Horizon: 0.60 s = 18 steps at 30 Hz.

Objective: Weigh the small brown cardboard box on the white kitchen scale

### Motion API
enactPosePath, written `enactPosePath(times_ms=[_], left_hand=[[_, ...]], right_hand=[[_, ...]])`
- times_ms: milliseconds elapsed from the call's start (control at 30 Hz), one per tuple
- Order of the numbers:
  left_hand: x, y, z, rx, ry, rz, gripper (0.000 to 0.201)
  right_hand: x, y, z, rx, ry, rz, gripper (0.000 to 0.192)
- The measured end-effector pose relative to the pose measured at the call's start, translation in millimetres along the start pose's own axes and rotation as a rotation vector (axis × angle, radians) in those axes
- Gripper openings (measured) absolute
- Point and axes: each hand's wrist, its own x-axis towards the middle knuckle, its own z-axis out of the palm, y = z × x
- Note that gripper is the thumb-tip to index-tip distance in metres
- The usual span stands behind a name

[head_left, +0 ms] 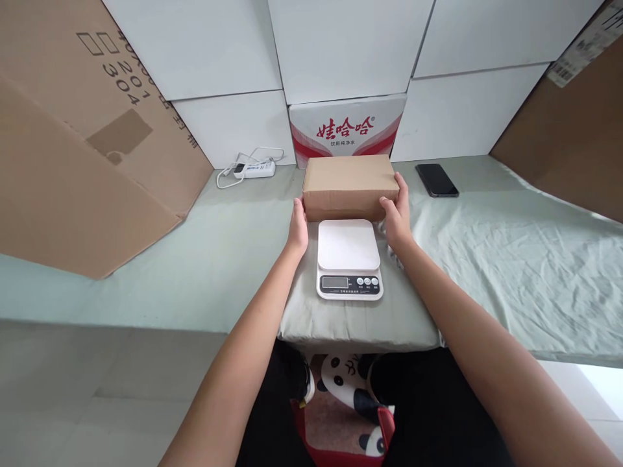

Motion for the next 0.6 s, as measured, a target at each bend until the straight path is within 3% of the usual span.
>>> enactPosePath(times_ms=[233, 500, 600], left_hand=[[-6.6, 12.7, -5.4, 0.058, 0.01, -0.062, 0.078], [-14.4, 18.8, -18.3, 0.135, 0.05, -0.133, 0.089], [-14.1, 20.9, -17.1, 0.14, 0.029, -0.155, 0.087]], right_hand=[[-3.5, 7.3, 1.8, 0.056, 0.016, 0.038, 0.088], [1.3, 8.1, 1.4, 0.179, 0.11, 0.28, 0.083], [1.4, 13.6, 2.7, 0.147, 0.065, 0.199, 0.077]])
